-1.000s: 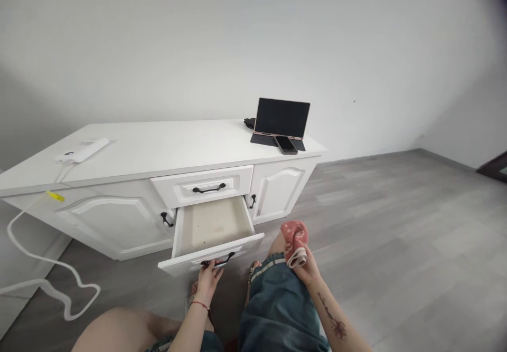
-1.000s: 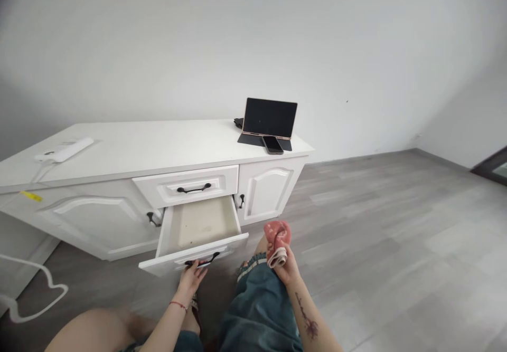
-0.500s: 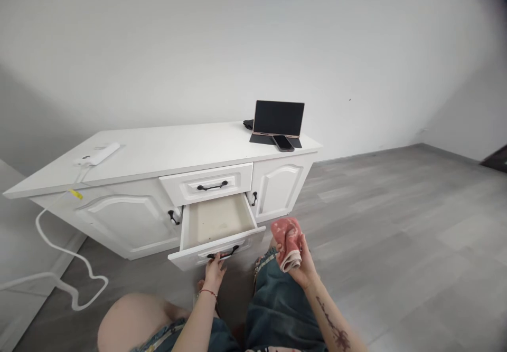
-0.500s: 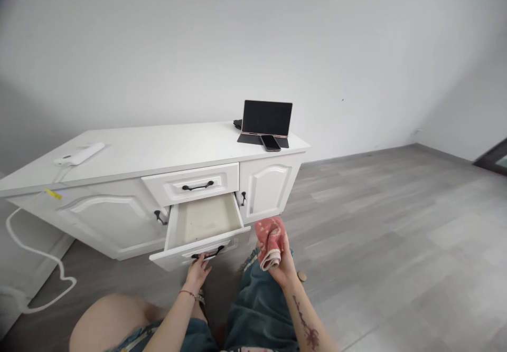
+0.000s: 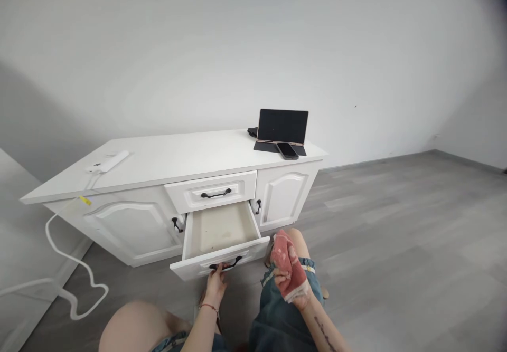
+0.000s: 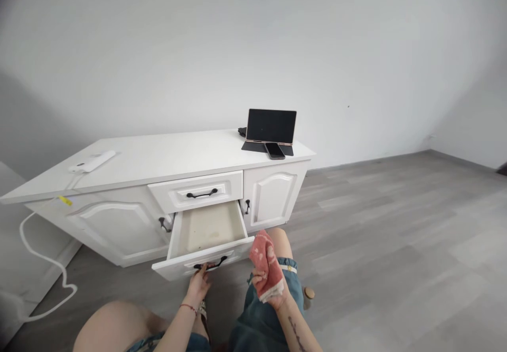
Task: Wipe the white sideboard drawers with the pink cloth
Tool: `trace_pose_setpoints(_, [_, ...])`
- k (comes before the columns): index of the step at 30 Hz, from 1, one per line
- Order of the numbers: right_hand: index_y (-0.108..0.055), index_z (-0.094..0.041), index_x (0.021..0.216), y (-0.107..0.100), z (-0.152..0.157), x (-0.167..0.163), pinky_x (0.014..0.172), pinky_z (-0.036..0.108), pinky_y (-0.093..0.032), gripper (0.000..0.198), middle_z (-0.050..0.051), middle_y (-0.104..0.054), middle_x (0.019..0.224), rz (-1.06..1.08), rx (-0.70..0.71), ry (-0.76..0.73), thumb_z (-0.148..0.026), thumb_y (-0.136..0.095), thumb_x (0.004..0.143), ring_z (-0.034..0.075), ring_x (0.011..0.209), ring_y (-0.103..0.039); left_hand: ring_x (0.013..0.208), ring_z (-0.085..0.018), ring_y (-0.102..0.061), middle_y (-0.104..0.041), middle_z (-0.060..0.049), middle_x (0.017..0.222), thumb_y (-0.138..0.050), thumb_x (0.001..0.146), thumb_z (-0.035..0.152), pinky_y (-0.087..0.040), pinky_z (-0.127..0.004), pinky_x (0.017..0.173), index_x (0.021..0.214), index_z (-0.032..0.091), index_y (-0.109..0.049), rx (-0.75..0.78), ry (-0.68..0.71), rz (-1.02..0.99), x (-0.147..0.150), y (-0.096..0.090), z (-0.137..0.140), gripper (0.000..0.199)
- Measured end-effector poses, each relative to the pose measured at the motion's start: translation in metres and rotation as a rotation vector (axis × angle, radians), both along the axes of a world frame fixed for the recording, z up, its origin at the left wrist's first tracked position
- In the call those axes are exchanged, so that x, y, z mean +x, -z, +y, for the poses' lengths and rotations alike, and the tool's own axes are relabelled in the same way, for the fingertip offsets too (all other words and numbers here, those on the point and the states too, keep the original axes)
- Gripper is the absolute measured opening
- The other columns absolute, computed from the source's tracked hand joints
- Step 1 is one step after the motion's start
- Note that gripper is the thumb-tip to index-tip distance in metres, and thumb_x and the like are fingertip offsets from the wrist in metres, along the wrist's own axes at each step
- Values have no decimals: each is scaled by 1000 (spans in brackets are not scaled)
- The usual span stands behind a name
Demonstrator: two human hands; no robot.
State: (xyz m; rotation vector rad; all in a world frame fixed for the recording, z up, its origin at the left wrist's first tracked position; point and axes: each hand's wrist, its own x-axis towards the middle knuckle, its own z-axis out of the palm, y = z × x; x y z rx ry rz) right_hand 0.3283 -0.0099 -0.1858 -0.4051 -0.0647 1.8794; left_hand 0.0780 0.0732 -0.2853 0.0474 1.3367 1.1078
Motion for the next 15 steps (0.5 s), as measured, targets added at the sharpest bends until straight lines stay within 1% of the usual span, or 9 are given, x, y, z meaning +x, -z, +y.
trace_pose_setpoints(3, [-66, -21, 92, -2, -2, 3, 42, 14, -36, 34, -6, -71, 75, 102, -56, -27, -48, -78, 74, 2, 40, -35, 80, -18, -62, -65, 0, 72, -63, 84, 15, -44, -46, 91, 62, 21, -51, 6, -1, -9, 0, -1, -1, 26])
trace_pose_setpoints(5, [-66, -19, 89, -6, -6, 8, 40, 14, -34, 36, -5, -70, 72, 116, -53, -40, -49, -78, 74, 1, 39, -34, 80, -19, -62, -66, -1, 73, -64, 84, 16, -44, -47, 92, 63, 20, -52, 7, 2, -10, 0, -1, -1, 24])
trace_pose_setpoints(7, [-66, -18, 84, -11, -10, 14, 39, 15, -34, 35, -5, -68, 68, 129, -39, -41, -51, -74, 77, 2, 38, -34, 85, -20, -64, -67, -2, 76, -67, 81, 17, -43, -48, 94, 64, 20, -53, 3, 7, -4, 0, -1, -1, 23])
trace_pose_setpoints(10, [-65, -17, 79, -17, -15, 25, 39, 15, -33, 38, -4, -64, 63, 145, -19, 0, -54, -63, 85, 2, 38, -33, 94, -22, -65, -68, -2, 79, -68, 80, 16, -41, -52, 99, 66, 21, -54, -8, 16, 4, 1, -2, -1, 21])
trace_pose_setpoints(12, [-66, -17, 79, -18, -17, 29, 39, 14, -33, 41, -4, -64, 63, 146, -20, 28, -56, -57, 88, 2, 38, -33, 97, -21, -65, -67, -2, 78, -66, 82, 16, -38, -55, 103, 66, 22, -54, -15, 18, 5, 1, -2, -1, 21])
trace_pose_setpoints(15, [-66, -18, 82, -15, -16, 29, 41, 14, -34, 42, -4, -66, 68, 127, -34, 27, -58, -55, 90, 1, 40, -33, 97, -19, -64, -66, -1, 78, -63, 85, 17, -34, -57, 106, 66, 21, -54, -13, 14, -2, 0, -2, -2, 21])
